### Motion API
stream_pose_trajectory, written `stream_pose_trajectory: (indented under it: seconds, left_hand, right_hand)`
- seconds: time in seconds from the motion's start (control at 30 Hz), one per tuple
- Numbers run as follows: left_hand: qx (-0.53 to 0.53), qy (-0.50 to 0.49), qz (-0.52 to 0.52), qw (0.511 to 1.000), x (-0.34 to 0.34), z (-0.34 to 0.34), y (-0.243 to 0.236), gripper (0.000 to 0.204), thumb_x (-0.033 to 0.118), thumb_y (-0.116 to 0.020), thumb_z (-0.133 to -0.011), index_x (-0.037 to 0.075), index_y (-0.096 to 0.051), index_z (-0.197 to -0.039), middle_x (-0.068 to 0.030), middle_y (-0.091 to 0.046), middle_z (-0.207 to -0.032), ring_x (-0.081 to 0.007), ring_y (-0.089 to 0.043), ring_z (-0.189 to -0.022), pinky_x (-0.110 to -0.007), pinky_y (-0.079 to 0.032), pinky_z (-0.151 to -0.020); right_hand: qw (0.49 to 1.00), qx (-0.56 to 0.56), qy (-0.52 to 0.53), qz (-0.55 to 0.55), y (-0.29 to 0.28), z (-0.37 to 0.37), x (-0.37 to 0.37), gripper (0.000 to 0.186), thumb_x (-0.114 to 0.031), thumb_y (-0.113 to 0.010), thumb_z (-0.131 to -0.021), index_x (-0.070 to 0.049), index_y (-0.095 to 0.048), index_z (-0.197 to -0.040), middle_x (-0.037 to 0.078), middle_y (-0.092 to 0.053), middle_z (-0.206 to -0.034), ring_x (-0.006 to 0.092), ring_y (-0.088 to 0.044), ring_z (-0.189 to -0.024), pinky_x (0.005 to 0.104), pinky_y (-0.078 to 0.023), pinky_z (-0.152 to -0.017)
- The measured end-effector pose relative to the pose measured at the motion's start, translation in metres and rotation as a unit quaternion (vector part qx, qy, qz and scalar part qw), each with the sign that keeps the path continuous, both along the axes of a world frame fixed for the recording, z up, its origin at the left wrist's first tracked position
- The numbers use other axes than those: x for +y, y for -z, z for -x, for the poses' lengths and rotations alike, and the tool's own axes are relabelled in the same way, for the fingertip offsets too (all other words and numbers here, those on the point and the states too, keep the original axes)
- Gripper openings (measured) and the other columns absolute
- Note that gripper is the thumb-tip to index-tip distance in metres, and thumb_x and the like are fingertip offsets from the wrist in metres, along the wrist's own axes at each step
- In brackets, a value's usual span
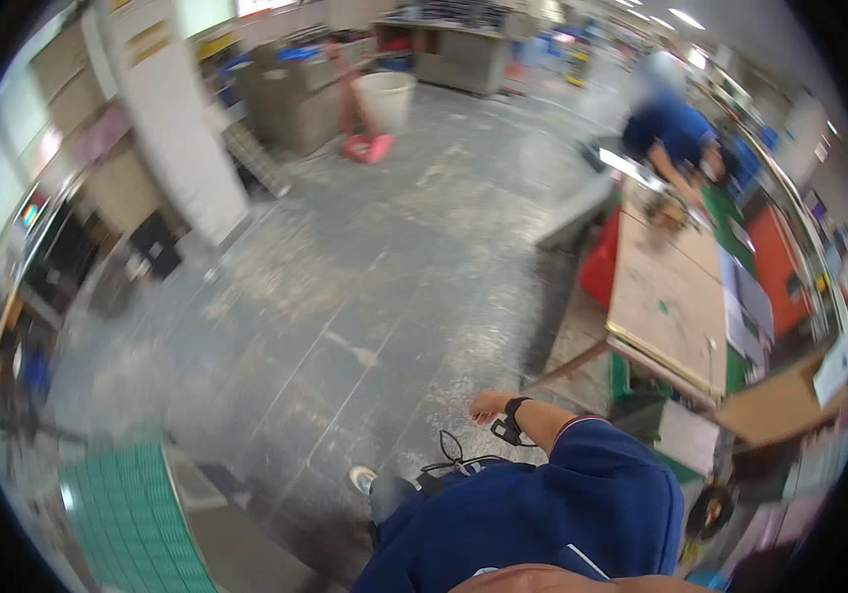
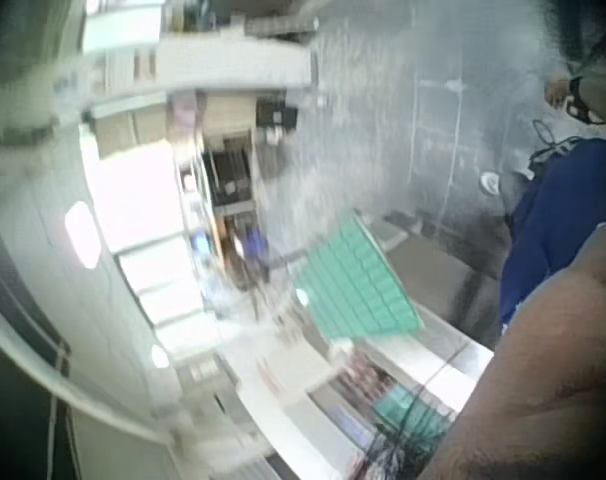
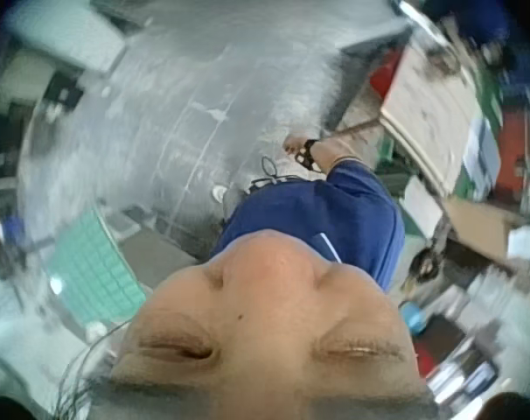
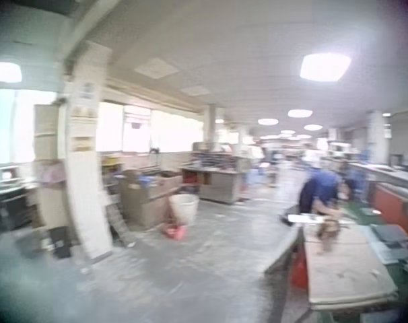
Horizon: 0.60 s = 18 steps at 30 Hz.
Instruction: Handling printed circuit boards on a machine and checking printed labels in an electronics factory.
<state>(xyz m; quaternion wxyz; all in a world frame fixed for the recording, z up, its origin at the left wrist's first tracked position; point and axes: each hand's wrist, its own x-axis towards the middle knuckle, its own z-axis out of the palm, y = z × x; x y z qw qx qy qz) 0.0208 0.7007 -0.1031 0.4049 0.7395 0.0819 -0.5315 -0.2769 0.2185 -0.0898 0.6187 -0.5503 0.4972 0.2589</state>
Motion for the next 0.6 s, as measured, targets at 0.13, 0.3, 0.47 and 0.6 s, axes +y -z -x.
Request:
stream_pose_trajectory:
  seconds: [0.13,0.3,0.47,0.6]
  left_hand:
    - [-0.015,0.143,0.01,0.99,-0.108,-0.081,0.006,0.037,0.03,-0.044,-0.088,-0.001,-0.046,-0.109,-0.02,-0.055,-0.102,-0.0344,-0.059,-0.084,-0.046,-0.052,-0.065]
    - [-0.029,0.277,-0.007,0.96,-0.207,-0.175,-0.001,0.038,0.03,-0.044,-0.088,-0.001,-0.046,-0.108,-0.0203,-0.055,-0.101,-0.0339,-0.059,-0.083,-0.045,-0.052,-0.064]
    - [-0.041,0.351,-0.046,0.934,-0.296,-0.263,-0.013,0.038,0.03,-0.045,-0.087,-0.002,-0.046,-0.107,-0.0207,-0.055,-0.1,-0.0334,-0.06,-0.082,-0.044,-0.052,-0.063]
    - [-0.061,0.402,-0.056,0.912,-0.375,-0.318,-0.01,0.038,0.03,-0.045,-0.087,-0.003,-0.046,-0.107,-0.0209,-0.055,-0.099,-0.0329,-0.06,-0.081,-0.043,-0.053,-0.062]
  right_hand:
    - [0.991,0.018,0.114,0.074,0.027,0.039,0.002,0.017,-0.019,-0.054,-0.075,-0.005,-0.064,-0.076,0.007,-0.065,-0.067,0.0151,-0.062,-0.055,0.0296,-0.046,-0.044]
    - [0.971,-0.014,0.175,0.162,0.06,0.065,0.024,0.017,-0.017,-0.053,-0.079,-0.005,-0.063,-0.073,0.007,-0.065,-0.069,0.0173,-0.062,-0.052,0.0306,-0.043,-0.04]
    - [0.855,0.04,0.517,0.012,0.024,0.025,0.042,0.019,-0.017,-0.053,-0.079,-0.005,-0.061,-0.068,0.004,-0.06,-0.06,0.0135,-0.056,-0.045,0.0294,-0.039,-0.037]
    - [0.824,-0.01,0.562,0.069,-0.015,0.005,0.056,0.019,-0.017,-0.055,-0.08,0.0,-0.061,-0.085,0.01,-0.064,-0.074,0.019,-0.062,-0.06,0.0267,-0.05,-0.051]
